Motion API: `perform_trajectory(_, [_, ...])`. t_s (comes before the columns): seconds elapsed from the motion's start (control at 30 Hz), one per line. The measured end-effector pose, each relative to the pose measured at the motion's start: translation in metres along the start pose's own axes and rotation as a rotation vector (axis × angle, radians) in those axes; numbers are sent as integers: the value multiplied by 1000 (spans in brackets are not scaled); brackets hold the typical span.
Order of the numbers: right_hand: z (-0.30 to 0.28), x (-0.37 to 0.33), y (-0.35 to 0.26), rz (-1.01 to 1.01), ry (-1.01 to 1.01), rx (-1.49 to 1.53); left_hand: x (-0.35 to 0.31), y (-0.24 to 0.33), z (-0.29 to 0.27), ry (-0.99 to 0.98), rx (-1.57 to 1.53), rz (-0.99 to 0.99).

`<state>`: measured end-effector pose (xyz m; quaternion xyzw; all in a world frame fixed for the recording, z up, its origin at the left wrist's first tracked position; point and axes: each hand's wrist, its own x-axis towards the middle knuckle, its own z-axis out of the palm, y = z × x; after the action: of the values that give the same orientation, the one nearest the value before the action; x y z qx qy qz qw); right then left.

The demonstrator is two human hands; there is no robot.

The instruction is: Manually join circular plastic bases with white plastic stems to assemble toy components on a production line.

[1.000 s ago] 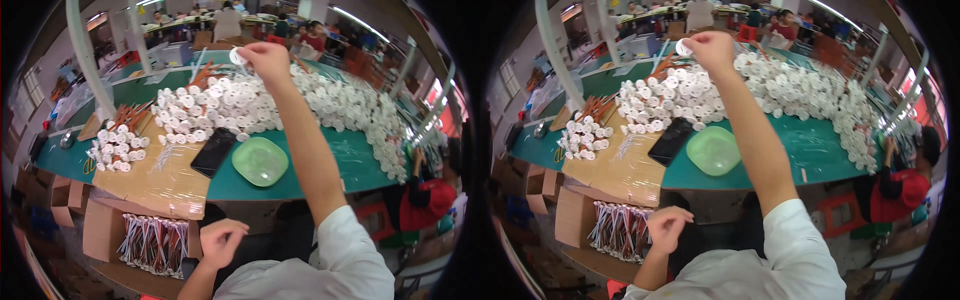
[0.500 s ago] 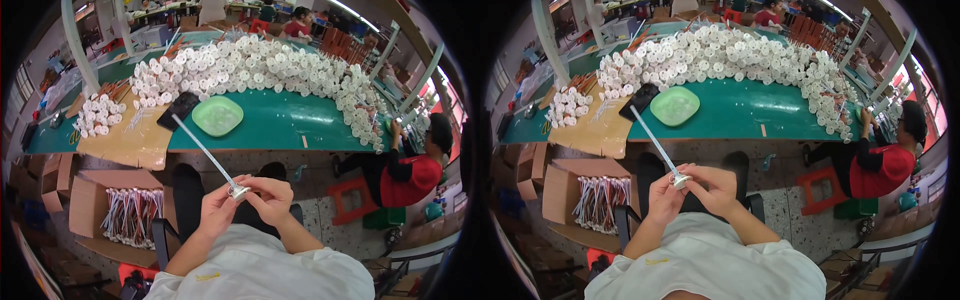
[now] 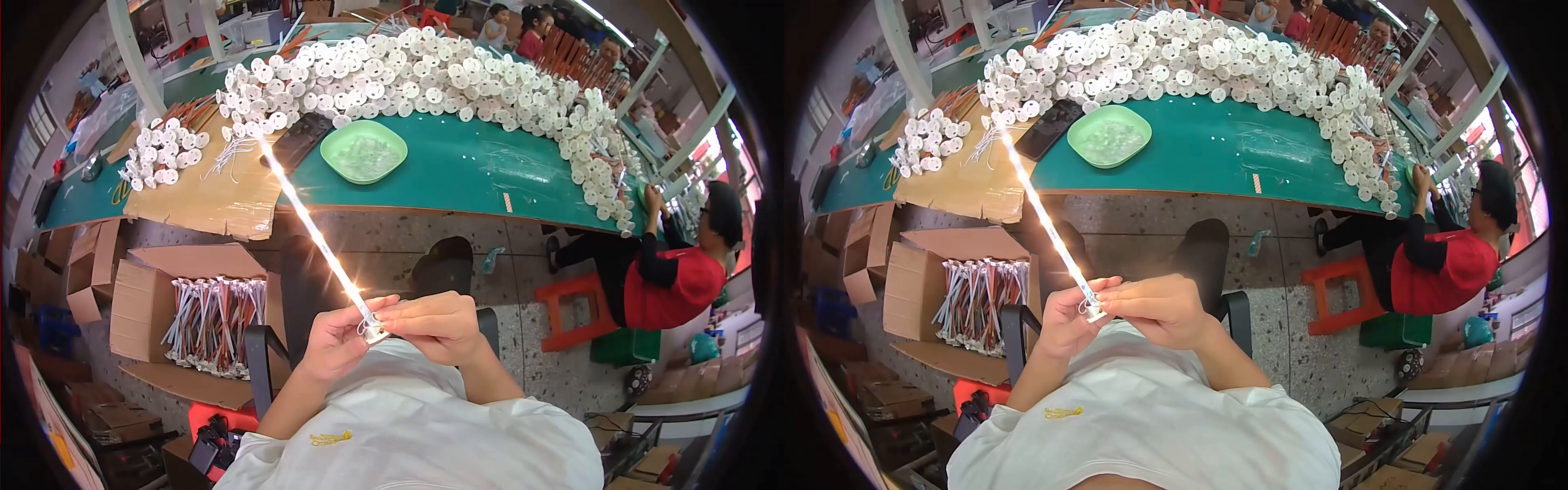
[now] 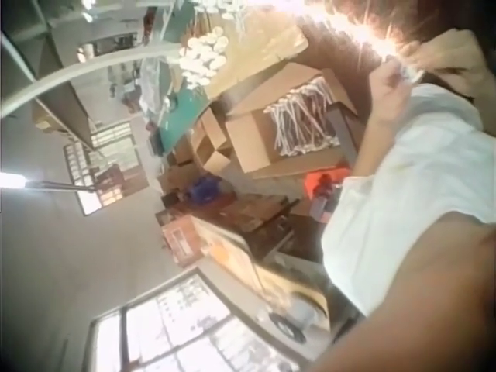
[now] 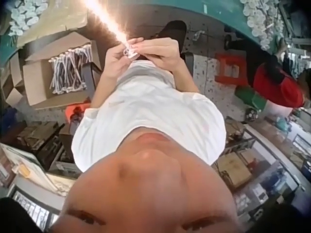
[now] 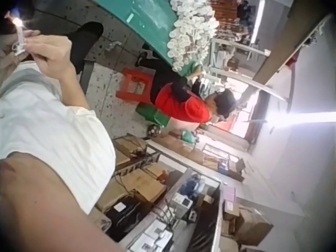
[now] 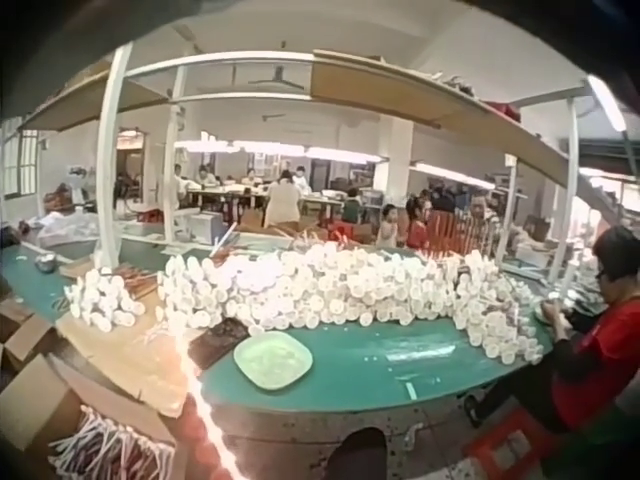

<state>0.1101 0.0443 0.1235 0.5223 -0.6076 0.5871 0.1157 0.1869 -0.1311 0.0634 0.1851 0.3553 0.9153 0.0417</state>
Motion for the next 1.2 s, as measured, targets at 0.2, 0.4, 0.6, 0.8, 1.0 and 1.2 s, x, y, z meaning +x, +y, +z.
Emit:
perform_trajectory(0.2, [10,12,7,7,-8,-50,-1,7,-18,6,151,28])
perform_trajectory(0.4, [11,36,32,-108,-107,-29,4,10,-15,409,413,167])
perform_trajectory(0.6, [-22,103,66,60,-362,-309,5,27,-41,360,402,297])
perform_trajectory(0.8, [-57,184,194,436,-698,-1062,7,33,-42,399,423,282])
perform_trajectory(1.0, [-40,171,243,372,-630,-1103,-1,22,-55,453,399,265])
perform_trajectory(1.2, [-47,172,236,351,-469,-867,14,30,-56,442,446,241])
